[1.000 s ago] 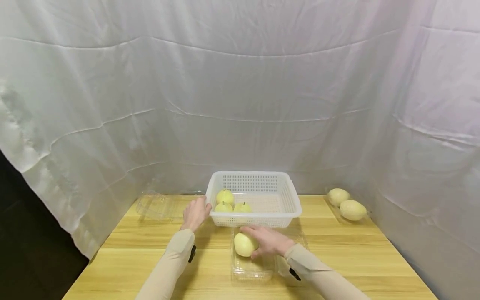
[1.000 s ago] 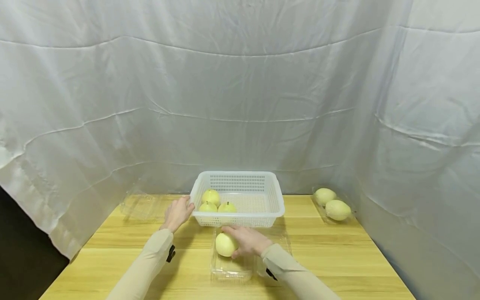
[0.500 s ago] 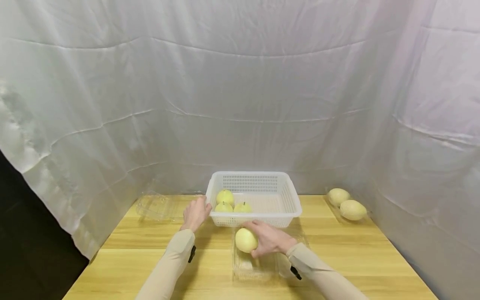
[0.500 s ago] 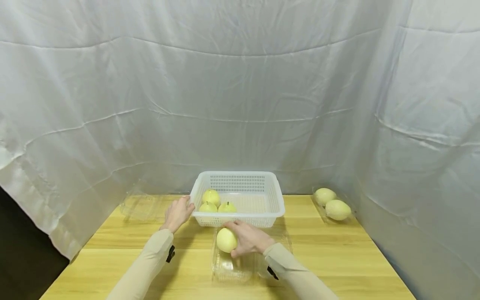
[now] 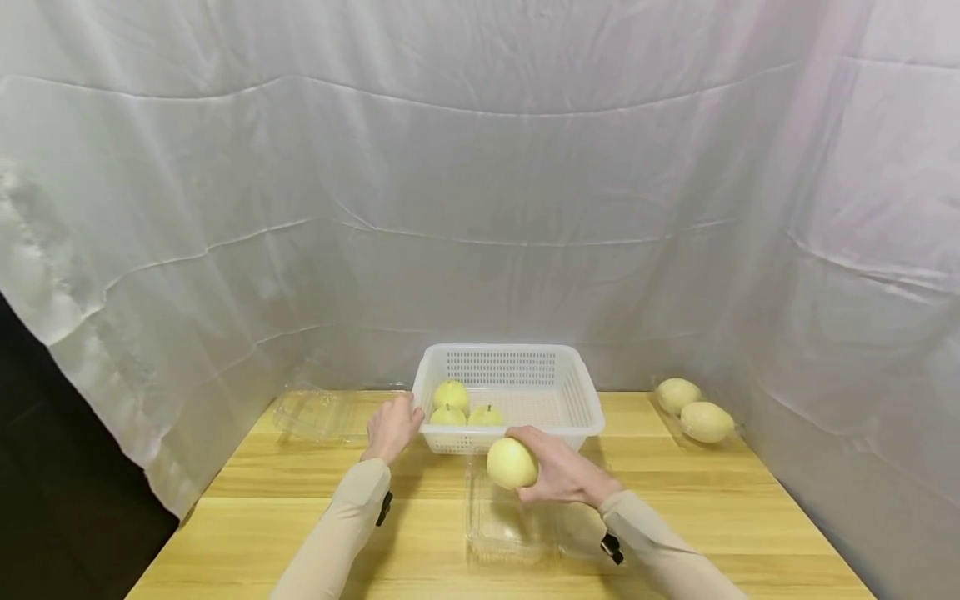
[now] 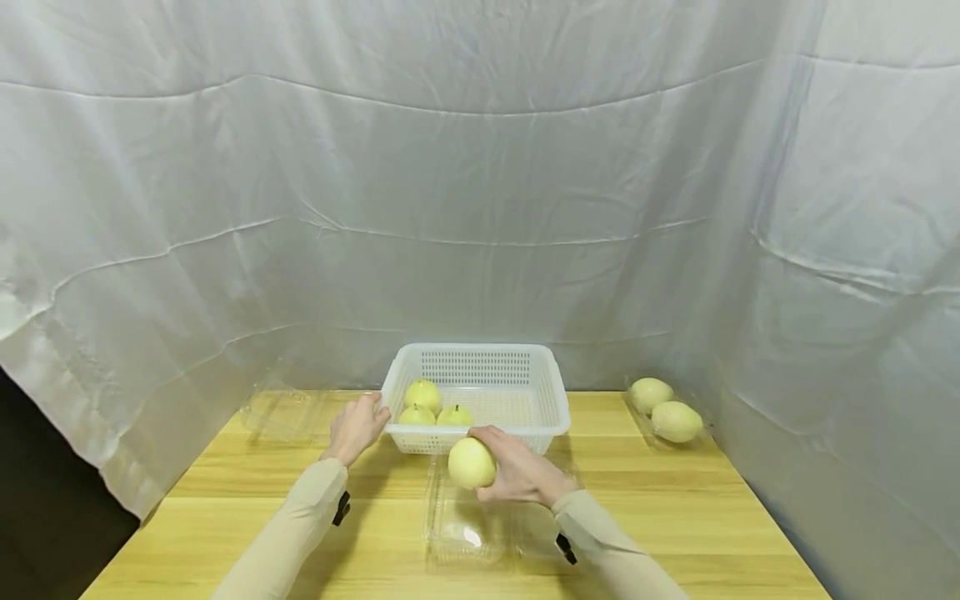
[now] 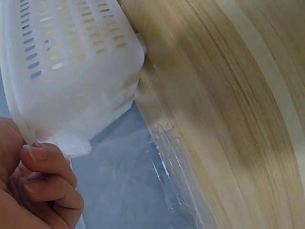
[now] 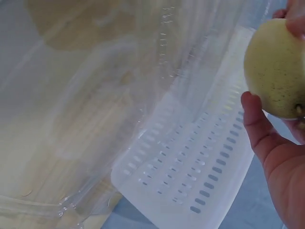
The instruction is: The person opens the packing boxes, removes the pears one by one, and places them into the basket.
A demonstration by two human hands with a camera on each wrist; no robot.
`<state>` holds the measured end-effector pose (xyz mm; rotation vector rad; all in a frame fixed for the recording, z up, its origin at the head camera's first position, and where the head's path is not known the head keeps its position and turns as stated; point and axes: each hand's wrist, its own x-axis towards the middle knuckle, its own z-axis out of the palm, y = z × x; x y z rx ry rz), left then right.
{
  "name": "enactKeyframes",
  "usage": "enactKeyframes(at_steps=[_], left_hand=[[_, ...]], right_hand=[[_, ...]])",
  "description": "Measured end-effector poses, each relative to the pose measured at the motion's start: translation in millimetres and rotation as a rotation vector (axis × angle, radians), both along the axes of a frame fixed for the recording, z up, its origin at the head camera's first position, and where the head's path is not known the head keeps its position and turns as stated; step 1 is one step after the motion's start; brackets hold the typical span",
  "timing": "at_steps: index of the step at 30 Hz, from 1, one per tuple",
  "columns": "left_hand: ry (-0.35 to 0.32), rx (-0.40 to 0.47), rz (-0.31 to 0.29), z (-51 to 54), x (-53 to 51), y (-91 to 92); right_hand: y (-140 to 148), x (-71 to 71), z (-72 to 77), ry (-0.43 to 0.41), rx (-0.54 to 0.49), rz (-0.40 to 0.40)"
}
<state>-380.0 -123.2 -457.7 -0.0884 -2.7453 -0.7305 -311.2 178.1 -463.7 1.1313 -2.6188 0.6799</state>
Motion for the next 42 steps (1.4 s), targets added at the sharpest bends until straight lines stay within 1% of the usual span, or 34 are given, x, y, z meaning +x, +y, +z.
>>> enactKeyframes(at_steps=[5, 8, 11, 17, 19, 26, 28, 31, 34, 42], left_hand=[[0.003, -0.005, 0.005, -1.2, -0.9, 0.9], [0.008, -0.009, 0.004, -2.4, -1.5, 1.0], [0.009, -0.020, 0.005, -2.5, -1.0, 1.3], [0.009, -0.024, 0.005, -2.4, 0.4, 1.3], [0.004, -0.019, 0.003, -2.6, 0.5, 1.9], [-0.015, -0.018, -0.005, -0.8, -0.1, 5.5], [-0.016, -0.023, -0.008, -0.3, 0.2, 6.5], [-0.020, -0.025, -0.010, -0.2, 1.0, 7.2], [-0.021, -0.023, -0.004, -0.3, 1.4, 7.1], [-0.018, -0.021, -0.003, -0.5, 1.9, 6.3]], right_hand=[[1, -3.6, 7.4, 0.055, -0.070, 0.000], [0, -5.0, 11.7, 0.050, -0.105, -0.022], [-1, -6.4, 14.1, 0.025, -0.153, -0.072], [-5, -12.8, 18.1, -0.012, -0.291, -0.202], [-7, -15.2, 19.3, -0.006, -0.311, -0.236], [-10, -24.5, 21.3, -0.086, -0.384, -0.335], [-10, -28.1, 20.9, -0.091, -0.410, -0.365], [-8, -34.2, 20.2, -0.076, -0.421, -0.400], [-7, -40.2, 19.2, -0.081, -0.422, -0.427], [-8, -56.0, 14.4, -0.135, -0.427, -0.544]])
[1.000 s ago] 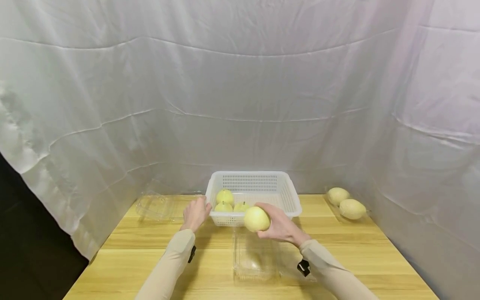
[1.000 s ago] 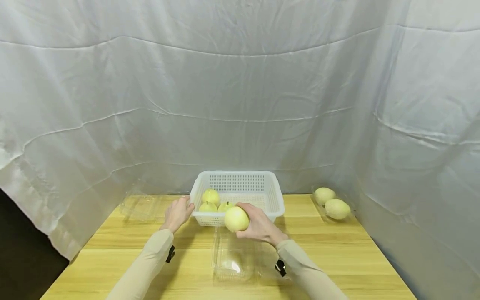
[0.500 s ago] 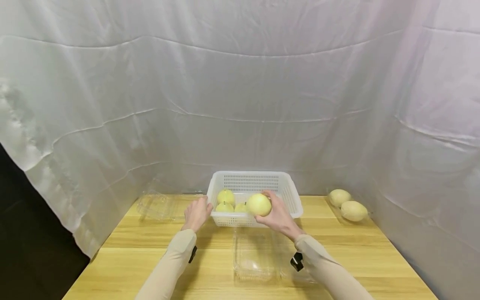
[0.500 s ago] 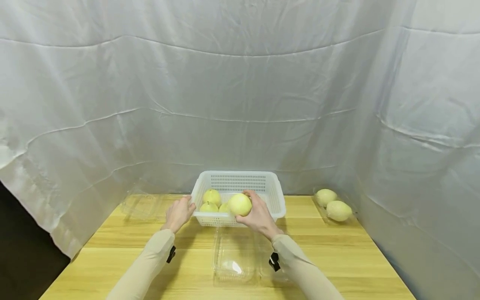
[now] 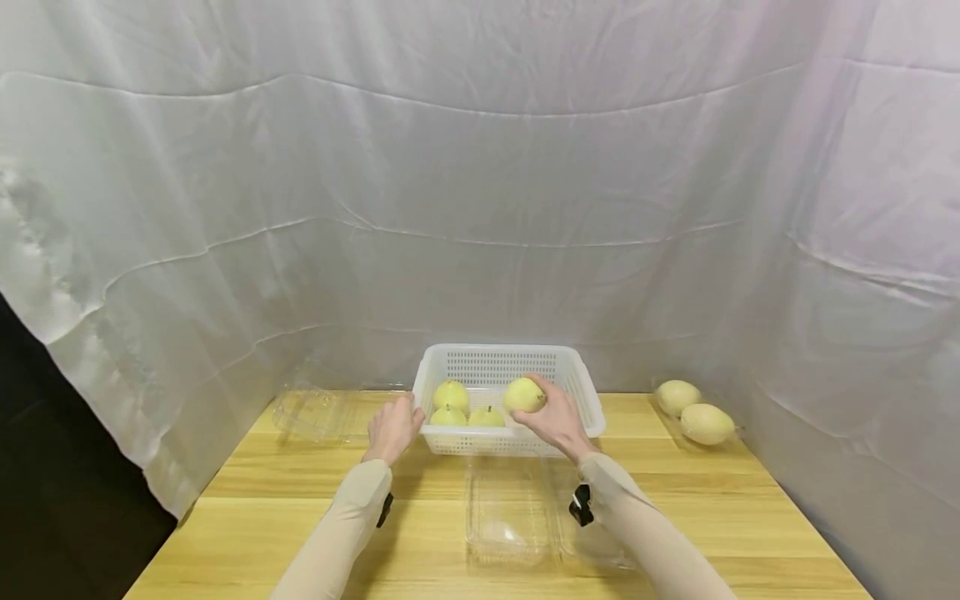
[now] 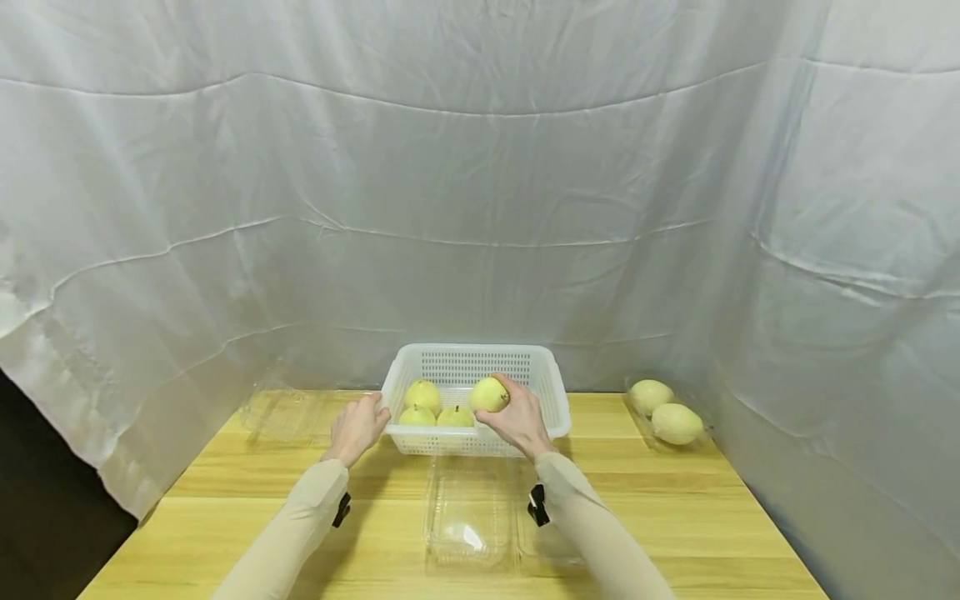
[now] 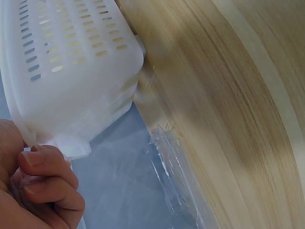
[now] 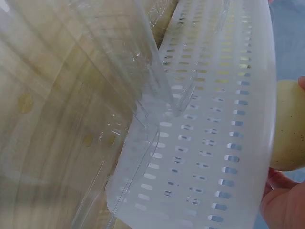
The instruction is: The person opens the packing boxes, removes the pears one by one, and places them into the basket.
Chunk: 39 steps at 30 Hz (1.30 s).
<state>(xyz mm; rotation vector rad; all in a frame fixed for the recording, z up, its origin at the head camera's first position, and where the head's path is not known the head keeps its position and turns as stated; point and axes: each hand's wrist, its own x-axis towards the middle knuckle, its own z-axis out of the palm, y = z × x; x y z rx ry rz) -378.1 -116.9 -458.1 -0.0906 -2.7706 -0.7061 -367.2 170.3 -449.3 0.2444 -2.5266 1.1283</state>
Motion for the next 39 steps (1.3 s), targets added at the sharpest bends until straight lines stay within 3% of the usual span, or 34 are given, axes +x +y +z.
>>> enactKeyframes(at_steps=[10, 13, 19, 26, 35, 39], left_hand=[[-0.003, 0.007, 0.000, 0.4, -0.1, -1.5], [-0.004, 0.010, 0.000, -1.7, -0.4, -0.2], [0.002, 0.008, -0.004, -1.2, -2.0, 0.5], [-0.010, -0.001, -0.012, -0.4, -4.7, 0.4], [-0.020, 0.006, -0.006, -0.6, -2.7, 3.6], [-0.012, 0.009, -0.005, 0.1, -2.5, 3.5]], right_hand=[[-5, -15.8, -1.9, -0.119, 0.107, -0.048], [-3, -22.7, -1.4, -0.195, 0.147, -0.045], [-2, -31.5, 2.9, -0.364, 0.203, 0.008], [0, -34.3, 3.8, -0.486, 0.340, 0.047], [3, -35.4, 4.0, -0.623, 0.303, 0.060], [5, -36.5, 4.5, -0.609, 0.295, 0.092]])
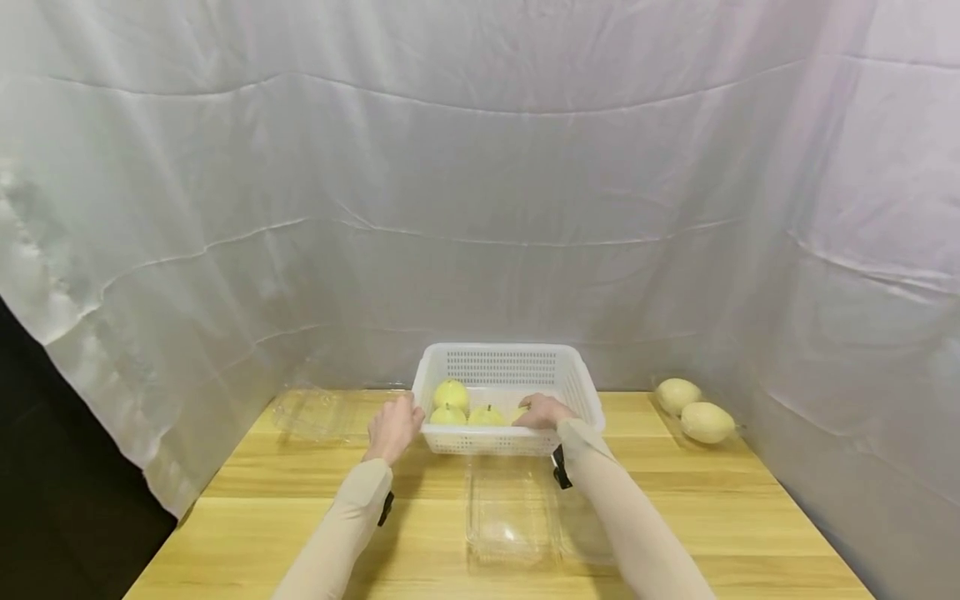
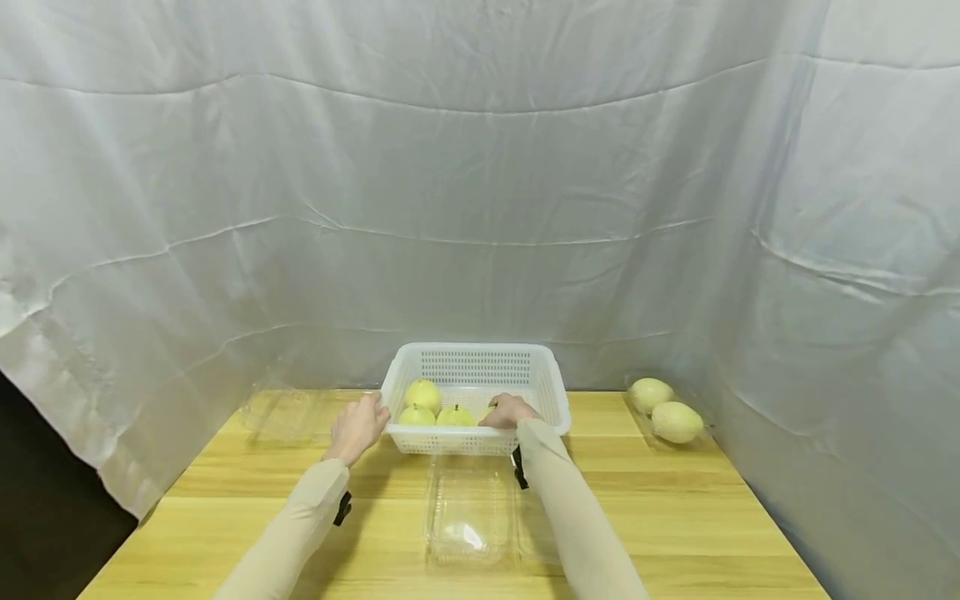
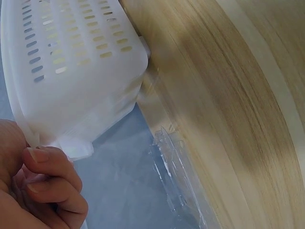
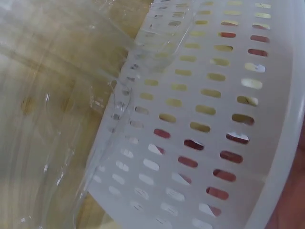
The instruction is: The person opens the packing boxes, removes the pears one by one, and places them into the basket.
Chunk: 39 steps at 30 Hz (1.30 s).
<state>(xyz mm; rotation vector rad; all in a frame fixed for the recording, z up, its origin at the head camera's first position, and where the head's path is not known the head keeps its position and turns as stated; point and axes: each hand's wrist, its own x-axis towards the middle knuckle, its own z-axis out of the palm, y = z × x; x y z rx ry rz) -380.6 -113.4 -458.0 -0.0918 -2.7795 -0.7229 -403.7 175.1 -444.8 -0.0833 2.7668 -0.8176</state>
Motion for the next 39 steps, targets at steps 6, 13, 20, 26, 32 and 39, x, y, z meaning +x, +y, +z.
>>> enactKeyframes(at_steps=[6, 13, 20, 26, 32, 39], left_hand=[[-0.003, -0.004, 0.003, 0.3, 2.6, -3.1], [0.001, 0.004, 0.008, 1.1, 5.8, -6.8], [-0.001, 0.000, 0.022, 1.4, 5.1, -8.6], [-0.001, -0.009, 0.001, -2.9, 3.3, -6.7], [0.000, -0.010, -0.038, -1.9, 3.0, -9.1], [-0.054, 0.126, -0.171, -1.4, 4.8, -26.4]], right_hand=[[2, 2.4, 1.0, 0.066, 0.017, 0.069], [9, 7.3, 4.6, 0.161, 0.011, 0.071], [29, 17.3, 6.0, 0.367, -0.032, 0.020], [54, 31.3, 0.5, 0.545, 0.029, -0.009], [69, 41.2, -4.3, 0.666, 0.085, -0.004], [82, 61.4, -13.2, 0.786, 0.070, 0.013]])
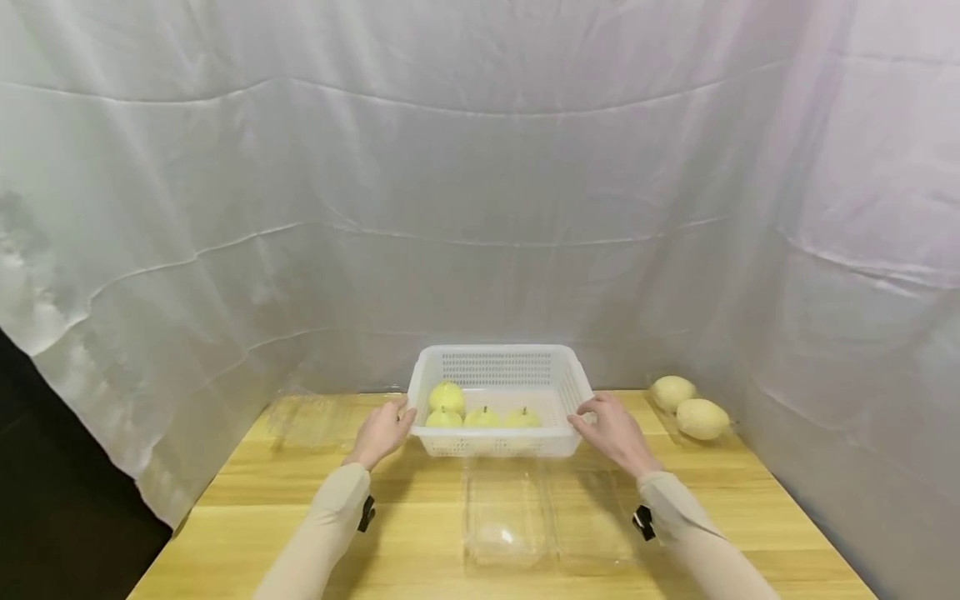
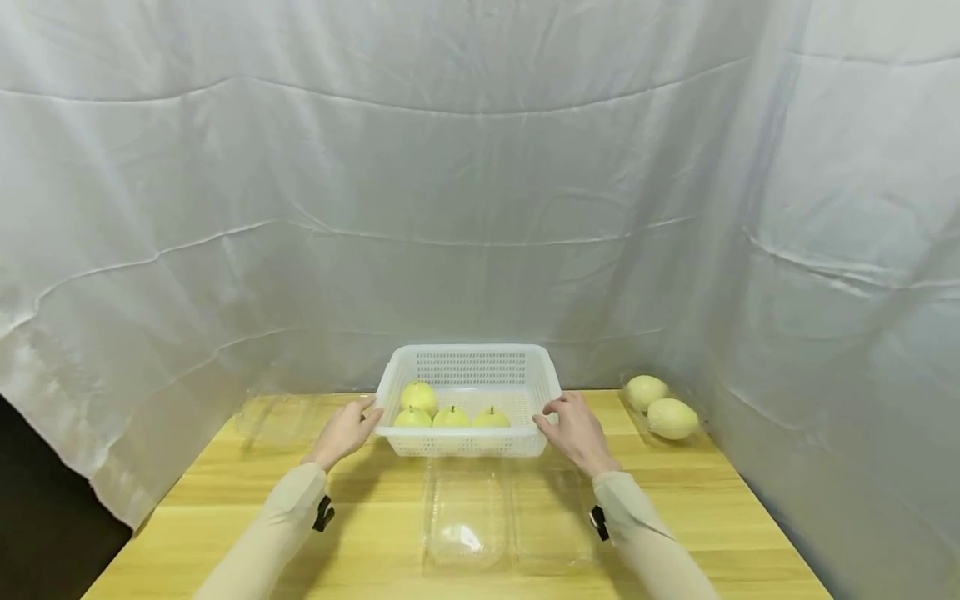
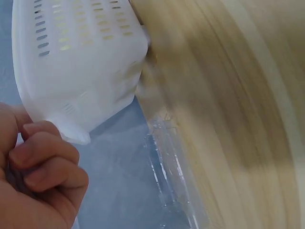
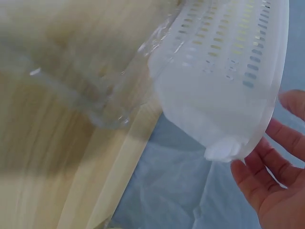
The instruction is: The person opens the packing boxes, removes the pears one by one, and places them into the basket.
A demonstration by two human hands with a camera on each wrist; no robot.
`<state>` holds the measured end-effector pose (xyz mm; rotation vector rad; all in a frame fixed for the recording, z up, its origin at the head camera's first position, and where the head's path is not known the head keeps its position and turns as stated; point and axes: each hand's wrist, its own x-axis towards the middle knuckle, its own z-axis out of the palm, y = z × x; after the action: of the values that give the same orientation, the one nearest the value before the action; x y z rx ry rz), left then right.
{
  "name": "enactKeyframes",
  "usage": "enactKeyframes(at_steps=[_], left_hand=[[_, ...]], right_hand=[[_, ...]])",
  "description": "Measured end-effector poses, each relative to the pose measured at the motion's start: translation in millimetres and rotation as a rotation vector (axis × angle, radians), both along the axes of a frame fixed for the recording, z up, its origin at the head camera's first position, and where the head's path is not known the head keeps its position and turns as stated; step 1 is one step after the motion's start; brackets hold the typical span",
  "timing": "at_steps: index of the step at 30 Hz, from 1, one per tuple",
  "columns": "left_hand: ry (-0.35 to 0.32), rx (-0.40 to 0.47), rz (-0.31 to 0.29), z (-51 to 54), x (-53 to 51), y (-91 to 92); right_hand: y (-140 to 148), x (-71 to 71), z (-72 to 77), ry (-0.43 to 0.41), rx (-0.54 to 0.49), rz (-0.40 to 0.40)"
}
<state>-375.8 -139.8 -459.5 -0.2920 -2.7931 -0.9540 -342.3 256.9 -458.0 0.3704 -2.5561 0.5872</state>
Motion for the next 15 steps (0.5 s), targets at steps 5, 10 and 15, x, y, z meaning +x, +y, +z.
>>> enactKeyframes(at_steps=[5, 10, 15], left_hand=[[-0.047, 0.075, -0.018, -0.6, -0.5, -0.9], [-0.057, 0.070, 0.013, 2.9, 1.4, -0.8], [-0.033, 0.046, 0.029, 6.2, 5.5, 0.1]], right_hand=[[6.4, 7.8, -1.6, 0.021, -0.007, 0.030], [6.6, 8.7, -2.2, 0.031, -0.006, 0.053], [8.6, 10.5, -3.4, 0.023, -0.008, 0.061]])
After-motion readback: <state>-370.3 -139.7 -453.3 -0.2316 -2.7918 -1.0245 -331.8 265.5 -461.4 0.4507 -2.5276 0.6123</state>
